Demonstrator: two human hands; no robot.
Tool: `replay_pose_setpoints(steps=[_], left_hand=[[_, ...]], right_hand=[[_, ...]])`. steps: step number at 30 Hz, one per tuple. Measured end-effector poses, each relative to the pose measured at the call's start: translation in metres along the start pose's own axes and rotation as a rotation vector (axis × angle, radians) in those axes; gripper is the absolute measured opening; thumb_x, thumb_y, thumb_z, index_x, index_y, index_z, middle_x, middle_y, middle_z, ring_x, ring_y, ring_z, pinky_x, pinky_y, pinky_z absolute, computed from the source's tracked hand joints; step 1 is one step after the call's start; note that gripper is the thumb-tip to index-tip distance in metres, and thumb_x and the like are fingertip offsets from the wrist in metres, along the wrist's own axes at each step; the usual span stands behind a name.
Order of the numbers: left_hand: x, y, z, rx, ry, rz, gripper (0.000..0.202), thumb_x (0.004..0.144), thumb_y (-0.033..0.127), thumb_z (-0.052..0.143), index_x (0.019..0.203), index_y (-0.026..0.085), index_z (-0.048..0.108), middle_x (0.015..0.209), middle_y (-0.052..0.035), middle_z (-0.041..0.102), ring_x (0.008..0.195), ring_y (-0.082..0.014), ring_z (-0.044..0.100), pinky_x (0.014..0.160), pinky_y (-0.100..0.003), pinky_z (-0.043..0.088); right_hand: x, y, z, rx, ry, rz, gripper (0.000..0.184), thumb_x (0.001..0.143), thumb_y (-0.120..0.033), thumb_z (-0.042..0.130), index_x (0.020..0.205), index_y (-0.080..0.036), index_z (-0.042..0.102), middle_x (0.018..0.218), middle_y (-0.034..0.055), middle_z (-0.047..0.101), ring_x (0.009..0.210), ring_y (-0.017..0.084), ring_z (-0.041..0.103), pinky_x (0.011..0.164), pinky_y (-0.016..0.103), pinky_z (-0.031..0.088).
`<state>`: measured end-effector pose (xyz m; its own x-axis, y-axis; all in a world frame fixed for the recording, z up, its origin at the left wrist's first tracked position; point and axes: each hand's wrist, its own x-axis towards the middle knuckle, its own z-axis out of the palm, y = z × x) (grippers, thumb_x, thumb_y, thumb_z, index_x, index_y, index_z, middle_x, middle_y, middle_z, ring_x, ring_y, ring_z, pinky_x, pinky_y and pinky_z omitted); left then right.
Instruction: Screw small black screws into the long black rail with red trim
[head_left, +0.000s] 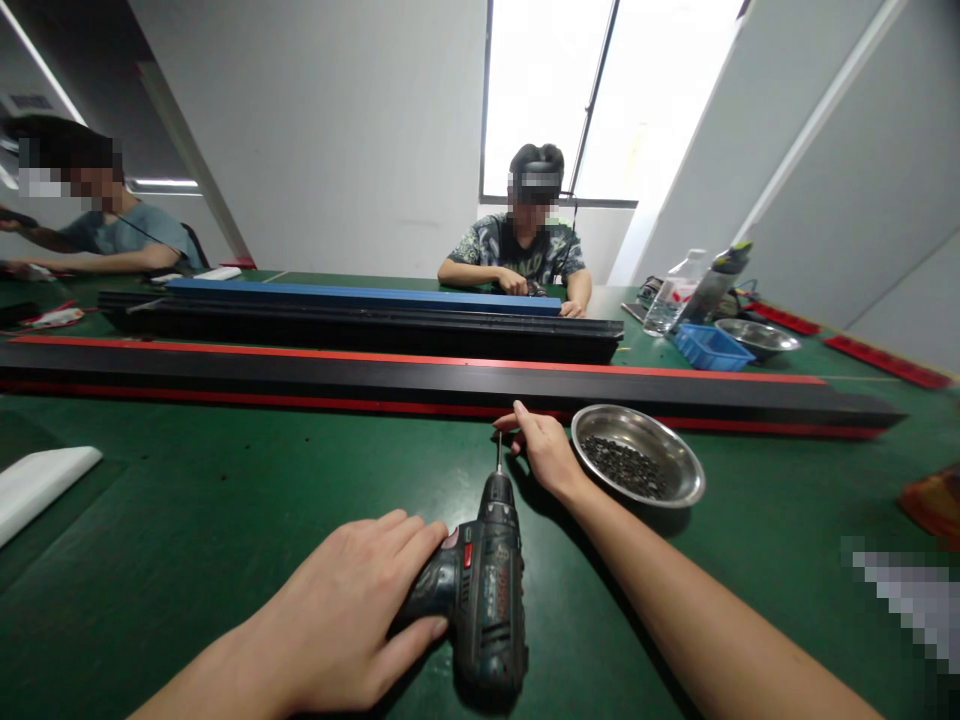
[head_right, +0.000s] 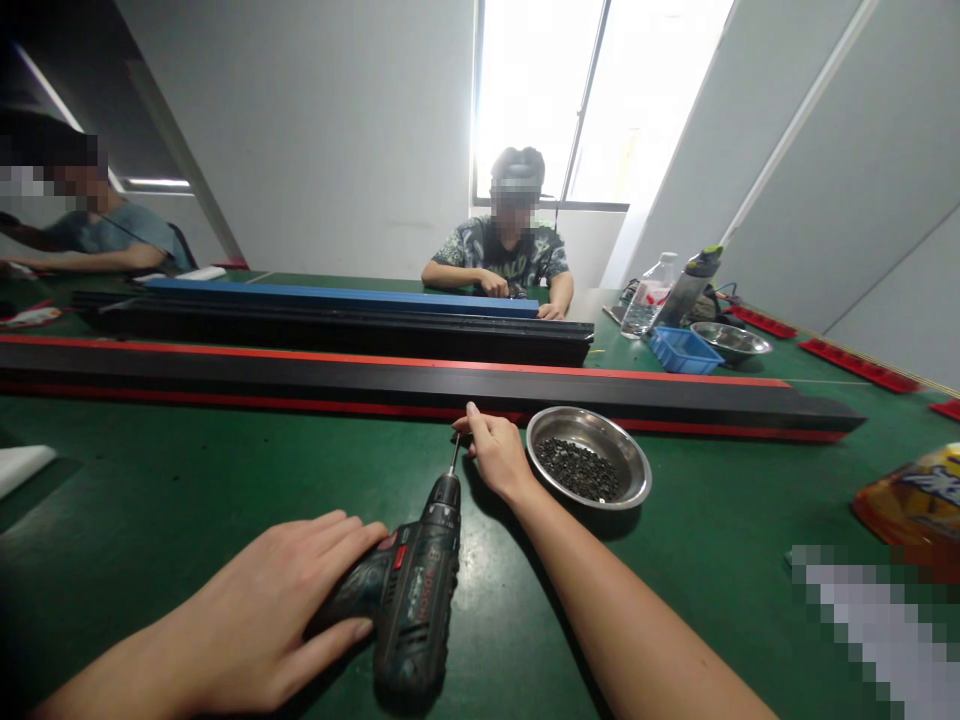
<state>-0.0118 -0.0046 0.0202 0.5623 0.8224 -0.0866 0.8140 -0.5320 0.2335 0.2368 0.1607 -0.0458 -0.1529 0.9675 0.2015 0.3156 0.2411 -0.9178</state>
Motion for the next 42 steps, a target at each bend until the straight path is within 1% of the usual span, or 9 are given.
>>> replay_pose_setpoints(steps=[7, 15, 23, 26, 30, 32, 36, 42], left_hand=[[-0.0002, 0.0006, -0.0002, -0.005, -0.013, -0.007, 0.045, 0.096, 0.044, 0.061, 0.135, 0.023, 0.056, 0.126, -0.0125, 0.069, 0.113, -0.0333, 0.066, 0.098, -0.051, 0.055], [-0.0004, 0.0018, -0.0015, 0.009, -0.026, -0.015, 0.043, 0.096, 0.046, 0.061, 0.133, 0.024, 0.058, 0.131, -0.013, 0.069, 0.117, -0.0344, 0.066, 0.099, -0.051, 0.055], [0.0003, 0.0013, -0.0018, 0.009, -0.022, -0.015, 0.042, 0.096, 0.045, 0.061, 0.132, 0.024, 0.059, 0.131, -0.0128, 0.069, 0.117, -0.0335, 0.066, 0.099, -0.05, 0.055], [0.0006, 0.0012, -0.0021, -0.001, -0.025, -0.017, 0.043, 0.096, 0.045, 0.061, 0.133, 0.024, 0.059, 0.129, -0.0123, 0.069, 0.116, -0.0329, 0.066, 0.1, -0.05, 0.055], [0.0006, 0.0015, -0.002, -0.011, -0.033, -0.023, 0.044, 0.095, 0.045, 0.062, 0.133, 0.024, 0.058, 0.128, -0.012, 0.069, 0.115, -0.0327, 0.066, 0.1, -0.051, 0.055], [0.0008, 0.0016, -0.002, -0.014, -0.039, -0.024, 0.044, 0.095, 0.045, 0.062, 0.133, 0.024, 0.058, 0.127, -0.0117, 0.069, 0.115, -0.0326, 0.066, 0.1, -0.051, 0.054], [0.0013, 0.0014, -0.0023, -0.017, -0.034, -0.024, 0.044, 0.096, 0.045, 0.062, 0.134, 0.024, 0.058, 0.125, -0.0112, 0.069, 0.113, -0.032, 0.066, 0.1, -0.05, 0.054], [0.0002, 0.0002, -0.0021, 0.006, -0.022, -0.014, 0.045, 0.095, 0.047, 0.062, 0.134, 0.024, 0.058, 0.128, -0.0118, 0.069, 0.115, -0.0327, 0.066, 0.099, -0.049, 0.055]], right_hand=[[0.0007, 0.0003, 0.0001, 0.01, 0.045, 0.015, 0.069, 0.101, -0.069, 0.043, 0.092, -0.014, 0.084, 0.085, 0.0108, 0.08, 0.063, 0.02, 0.066, 0.065, 0.032, 0.049], [0.0001, 0.0015, 0.002, 0.018, 0.015, -0.005, 0.07, 0.101, -0.071, 0.043, 0.092, -0.013, 0.083, 0.082, 0.01, 0.078, 0.061, 0.019, 0.065, 0.066, 0.032, 0.049], [0.0006, 0.001, 0.0008, -0.022, 0.013, -0.006, 0.068, 0.102, -0.068, 0.043, 0.086, -0.015, 0.082, 0.083, 0.0101, 0.079, 0.064, 0.02, 0.066, 0.069, 0.033, 0.05], [0.0006, 0.0022, 0.0001, 0.012, 0.013, -0.017, 0.066, 0.101, -0.068, 0.044, 0.091, -0.014, 0.082, 0.082, 0.0097, 0.078, 0.062, 0.018, 0.064, 0.065, 0.031, 0.048], [0.0005, 0.0036, -0.0003, 0.057, 0.011, -0.04, 0.06, 0.102, -0.064, 0.047, 0.109, -0.015, 0.079, 0.084, 0.0068, 0.076, 0.06, 0.016, 0.06, 0.058, 0.027, 0.044], [0.0003, 0.0036, -0.0005, 0.056, 0.009, -0.052, 0.058, 0.102, -0.063, 0.047, 0.114, -0.015, 0.077, 0.084, 0.0059, 0.076, 0.059, 0.015, 0.059, 0.059, 0.027, 0.044], [-0.0004, 0.0019, -0.0009, 0.037, -0.002, -0.057, 0.057, 0.103, -0.062, 0.047, 0.108, -0.016, 0.079, 0.085, 0.0064, 0.077, 0.06, 0.015, 0.06, 0.064, 0.028, 0.047], [-0.0019, -0.002, -0.0007, 0.02, -0.014, -0.033, 0.061, 0.102, -0.063, 0.047, 0.091, -0.015, 0.082, 0.085, 0.0092, 0.079, 0.06, 0.018, 0.063, 0.067, 0.031, 0.048]])
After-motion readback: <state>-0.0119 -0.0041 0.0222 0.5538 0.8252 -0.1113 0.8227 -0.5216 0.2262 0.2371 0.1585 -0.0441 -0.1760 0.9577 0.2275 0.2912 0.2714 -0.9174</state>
